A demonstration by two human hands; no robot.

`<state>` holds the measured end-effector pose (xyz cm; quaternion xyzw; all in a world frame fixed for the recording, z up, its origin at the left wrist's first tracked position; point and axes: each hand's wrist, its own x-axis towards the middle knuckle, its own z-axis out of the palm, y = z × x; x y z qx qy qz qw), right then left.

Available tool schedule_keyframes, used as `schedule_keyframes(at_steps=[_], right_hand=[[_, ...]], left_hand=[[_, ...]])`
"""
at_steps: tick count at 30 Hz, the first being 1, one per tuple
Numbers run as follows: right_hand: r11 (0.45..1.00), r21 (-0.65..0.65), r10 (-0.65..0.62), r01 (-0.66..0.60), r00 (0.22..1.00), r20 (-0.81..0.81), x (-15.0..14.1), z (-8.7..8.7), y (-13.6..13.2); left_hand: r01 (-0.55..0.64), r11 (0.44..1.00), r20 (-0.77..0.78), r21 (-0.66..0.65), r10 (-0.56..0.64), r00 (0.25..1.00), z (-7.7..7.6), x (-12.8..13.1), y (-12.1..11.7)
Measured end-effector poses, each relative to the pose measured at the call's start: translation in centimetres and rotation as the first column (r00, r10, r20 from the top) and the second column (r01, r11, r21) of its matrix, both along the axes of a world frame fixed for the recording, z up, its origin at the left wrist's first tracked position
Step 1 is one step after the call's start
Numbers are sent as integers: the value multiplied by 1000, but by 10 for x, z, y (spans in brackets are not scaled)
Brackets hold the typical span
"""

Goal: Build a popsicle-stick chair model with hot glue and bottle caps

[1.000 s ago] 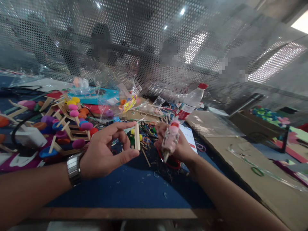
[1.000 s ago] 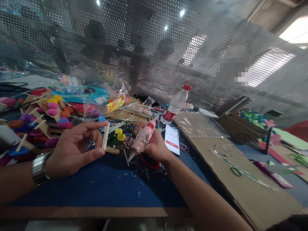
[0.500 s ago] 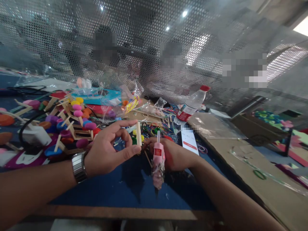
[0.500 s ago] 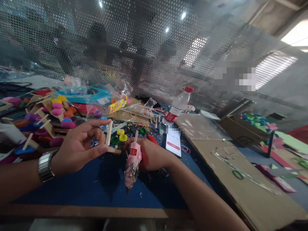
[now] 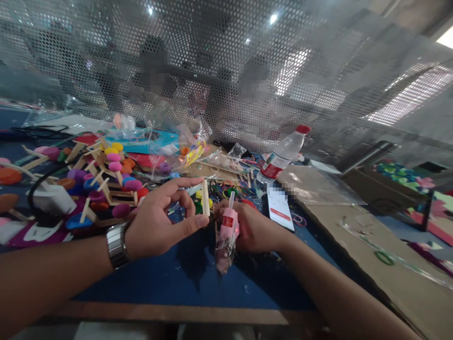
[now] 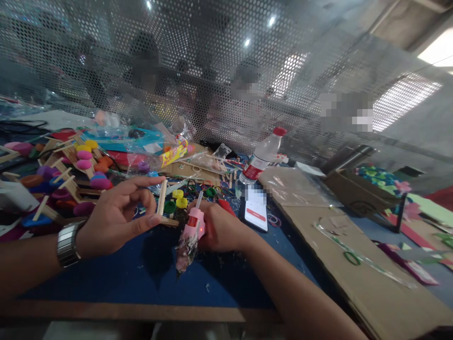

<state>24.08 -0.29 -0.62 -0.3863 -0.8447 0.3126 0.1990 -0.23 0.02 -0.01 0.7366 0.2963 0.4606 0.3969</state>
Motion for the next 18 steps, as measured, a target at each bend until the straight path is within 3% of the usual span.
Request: schedule_keyframes(at_steps=[18], right_hand=[[1000,15,28,-28,999,27,-5,4,-5]], left_hand=[[6,1000,22,21,-7,1000,0,2,-1]])
